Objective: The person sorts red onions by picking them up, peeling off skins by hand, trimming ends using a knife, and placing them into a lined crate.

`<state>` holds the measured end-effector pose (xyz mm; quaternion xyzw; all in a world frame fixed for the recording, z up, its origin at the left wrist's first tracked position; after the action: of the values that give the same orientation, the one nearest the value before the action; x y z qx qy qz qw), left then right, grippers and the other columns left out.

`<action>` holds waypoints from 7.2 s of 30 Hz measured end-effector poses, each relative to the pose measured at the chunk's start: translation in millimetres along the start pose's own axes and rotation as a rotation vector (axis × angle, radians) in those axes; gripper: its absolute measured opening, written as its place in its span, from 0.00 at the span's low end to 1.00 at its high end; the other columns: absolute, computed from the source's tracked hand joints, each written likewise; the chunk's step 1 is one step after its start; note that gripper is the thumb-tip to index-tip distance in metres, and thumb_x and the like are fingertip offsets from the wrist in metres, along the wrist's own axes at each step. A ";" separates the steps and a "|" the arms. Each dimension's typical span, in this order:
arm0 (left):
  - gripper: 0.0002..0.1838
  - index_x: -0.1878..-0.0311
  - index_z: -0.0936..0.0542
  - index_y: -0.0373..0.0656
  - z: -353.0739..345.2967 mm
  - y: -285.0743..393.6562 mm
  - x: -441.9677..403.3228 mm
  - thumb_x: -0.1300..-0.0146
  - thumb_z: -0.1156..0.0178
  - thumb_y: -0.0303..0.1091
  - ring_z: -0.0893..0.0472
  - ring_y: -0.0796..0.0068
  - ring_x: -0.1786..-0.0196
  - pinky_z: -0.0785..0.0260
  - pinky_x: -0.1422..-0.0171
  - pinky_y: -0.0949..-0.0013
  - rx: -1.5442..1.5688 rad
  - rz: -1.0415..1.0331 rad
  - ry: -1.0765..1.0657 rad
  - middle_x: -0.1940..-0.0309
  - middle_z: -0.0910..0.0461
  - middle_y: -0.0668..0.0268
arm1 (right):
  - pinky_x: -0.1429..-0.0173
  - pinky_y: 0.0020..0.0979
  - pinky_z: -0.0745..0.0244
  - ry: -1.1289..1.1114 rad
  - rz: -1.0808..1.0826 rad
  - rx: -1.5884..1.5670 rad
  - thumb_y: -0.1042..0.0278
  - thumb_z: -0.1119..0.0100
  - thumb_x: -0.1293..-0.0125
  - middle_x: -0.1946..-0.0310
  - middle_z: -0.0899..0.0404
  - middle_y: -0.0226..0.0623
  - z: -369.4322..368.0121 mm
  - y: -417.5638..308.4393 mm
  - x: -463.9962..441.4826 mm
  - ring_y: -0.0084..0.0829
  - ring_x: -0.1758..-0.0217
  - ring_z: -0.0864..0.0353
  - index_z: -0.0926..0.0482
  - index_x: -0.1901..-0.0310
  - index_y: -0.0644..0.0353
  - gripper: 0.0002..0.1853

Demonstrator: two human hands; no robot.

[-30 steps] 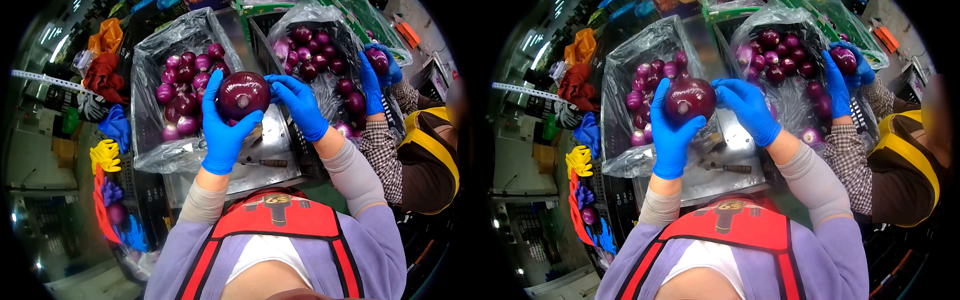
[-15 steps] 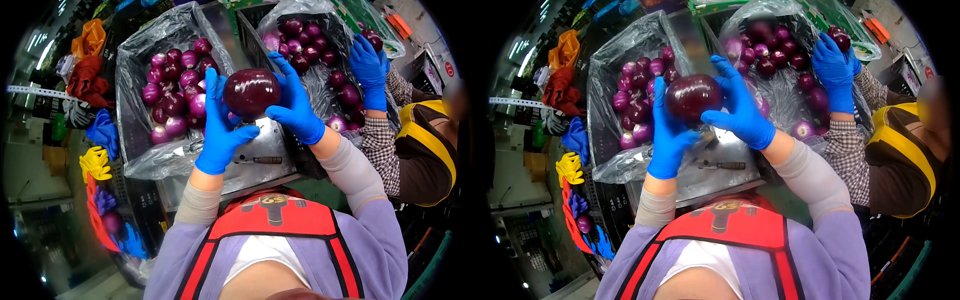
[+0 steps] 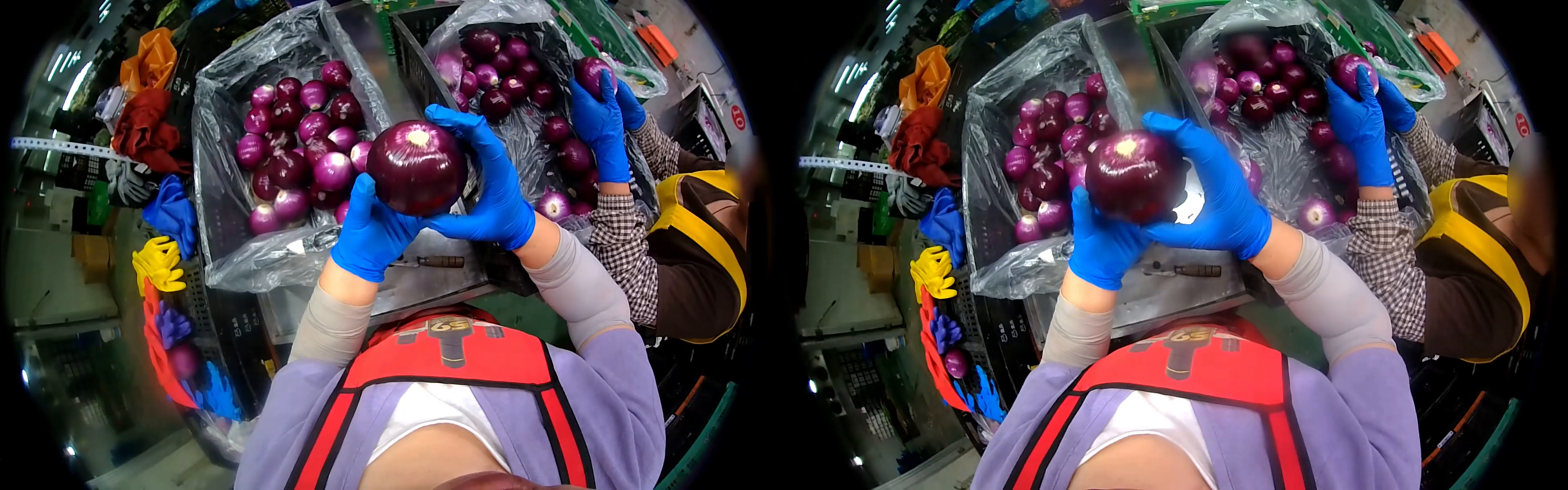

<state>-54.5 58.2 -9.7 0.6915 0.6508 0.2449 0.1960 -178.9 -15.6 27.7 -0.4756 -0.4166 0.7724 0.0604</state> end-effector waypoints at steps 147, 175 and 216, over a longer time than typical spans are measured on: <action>0.40 0.40 0.31 0.46 20.4 1.8 -17.1 0.42 0.56 0.72 0.21 0.62 0.63 0.25 0.69 0.70 0.514 0.005 0.124 0.48 0.25 0.52 | 0.41 0.43 0.30 -0.033 0.144 0.414 0.68 0.35 0.47 0.48 0.22 0.45 5.4 -14.8 -11.5 0.48 0.44 0.27 0.16 0.63 0.57 0.09; 0.52 0.30 0.42 0.42 4.7 32.3 1.8 0.59 0.24 0.31 0.31 0.64 0.37 0.33 0.33 0.62 -1.277 -0.607 0.241 0.37 0.36 0.59 | 0.44 0.32 0.24 0.092 -0.920 -0.944 0.50 0.43 0.34 0.42 0.29 0.37 -26.4 43.1 14.5 0.30 0.39 0.27 0.40 0.32 0.53 0.33; 0.50 0.31 0.39 0.47 60.3 70.8 49.4 0.54 0.30 0.59 0.37 0.45 0.32 0.36 0.34 0.46 0.466 -0.386 -0.040 0.32 0.39 0.55 | 0.44 0.36 0.27 -0.350 -0.411 -0.131 0.71 0.43 0.37 0.53 0.20 0.47 -37.7 -59.6 80.6 0.41 0.50 0.20 0.23 0.49 0.65 0.15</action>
<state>39.8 104.9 -12.3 0.5859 0.8049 0.0338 0.0876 -210.9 84.4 6.8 -0.2433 -0.5574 0.7859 0.1120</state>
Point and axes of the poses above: each hand's wrist, its own x-axis away from the middle knuckle, its own z-axis out of the back of the hand, y = z × x, the point moved 4 cm from there along -x, towards the middle knuckle
